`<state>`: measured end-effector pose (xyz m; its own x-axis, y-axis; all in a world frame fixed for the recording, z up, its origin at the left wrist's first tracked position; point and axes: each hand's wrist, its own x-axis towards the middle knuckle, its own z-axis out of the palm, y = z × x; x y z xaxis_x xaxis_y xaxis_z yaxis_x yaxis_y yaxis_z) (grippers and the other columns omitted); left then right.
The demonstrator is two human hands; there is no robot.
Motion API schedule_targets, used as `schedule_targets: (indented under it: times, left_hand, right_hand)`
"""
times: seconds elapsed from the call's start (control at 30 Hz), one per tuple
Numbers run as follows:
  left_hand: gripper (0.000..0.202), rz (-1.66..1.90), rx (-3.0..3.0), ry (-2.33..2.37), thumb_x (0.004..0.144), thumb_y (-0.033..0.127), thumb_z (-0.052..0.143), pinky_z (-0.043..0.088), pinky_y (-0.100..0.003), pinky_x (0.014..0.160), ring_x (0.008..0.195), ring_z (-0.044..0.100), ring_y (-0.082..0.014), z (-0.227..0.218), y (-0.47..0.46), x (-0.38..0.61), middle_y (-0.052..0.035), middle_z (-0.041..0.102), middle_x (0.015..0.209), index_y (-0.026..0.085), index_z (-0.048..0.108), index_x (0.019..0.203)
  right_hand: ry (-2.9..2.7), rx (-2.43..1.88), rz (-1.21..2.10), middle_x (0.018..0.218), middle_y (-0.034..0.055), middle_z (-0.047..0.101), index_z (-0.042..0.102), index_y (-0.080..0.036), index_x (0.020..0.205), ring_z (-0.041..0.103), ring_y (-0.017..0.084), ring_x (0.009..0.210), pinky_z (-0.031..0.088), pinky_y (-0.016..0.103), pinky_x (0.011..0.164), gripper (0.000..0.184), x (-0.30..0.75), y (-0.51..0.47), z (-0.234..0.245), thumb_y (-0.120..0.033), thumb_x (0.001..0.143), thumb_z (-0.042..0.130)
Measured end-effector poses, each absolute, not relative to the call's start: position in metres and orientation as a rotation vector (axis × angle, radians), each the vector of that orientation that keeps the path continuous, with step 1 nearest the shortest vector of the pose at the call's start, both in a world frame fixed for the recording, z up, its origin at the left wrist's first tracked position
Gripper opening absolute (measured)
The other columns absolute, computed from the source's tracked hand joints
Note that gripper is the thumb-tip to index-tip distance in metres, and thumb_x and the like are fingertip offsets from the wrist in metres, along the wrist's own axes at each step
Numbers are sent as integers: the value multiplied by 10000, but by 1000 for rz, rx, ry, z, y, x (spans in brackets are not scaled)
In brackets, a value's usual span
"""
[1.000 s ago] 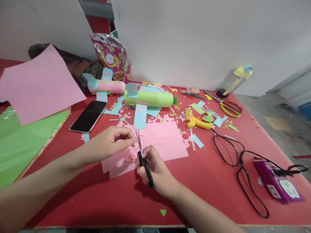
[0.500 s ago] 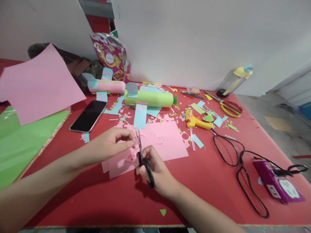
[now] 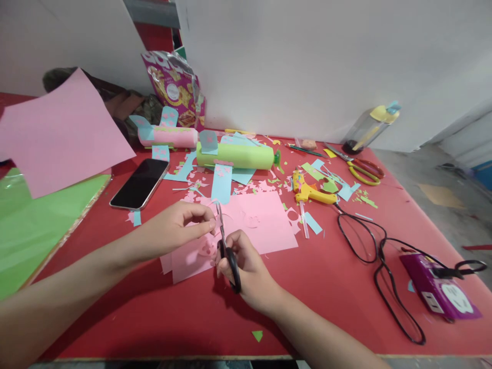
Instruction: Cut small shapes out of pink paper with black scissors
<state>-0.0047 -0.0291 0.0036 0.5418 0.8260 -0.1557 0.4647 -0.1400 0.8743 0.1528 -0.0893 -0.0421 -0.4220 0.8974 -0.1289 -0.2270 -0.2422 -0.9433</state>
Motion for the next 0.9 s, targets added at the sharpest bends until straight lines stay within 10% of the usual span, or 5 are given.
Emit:
schedule_targets:
  times: [0.9]
  left_hand:
    - [161, 66, 1853, 859, 664, 164, 420, 327, -185, 463, 505, 470, -94, 3, -32, -7, 23, 540, 558, 167, 576, 627]
  right_hand:
    - [-1086, -1020, 1520, 748, -55, 487, 331, -221, 747, 483, 61, 596, 398, 206, 563, 308, 151, -87, -43, -100, 662, 601]
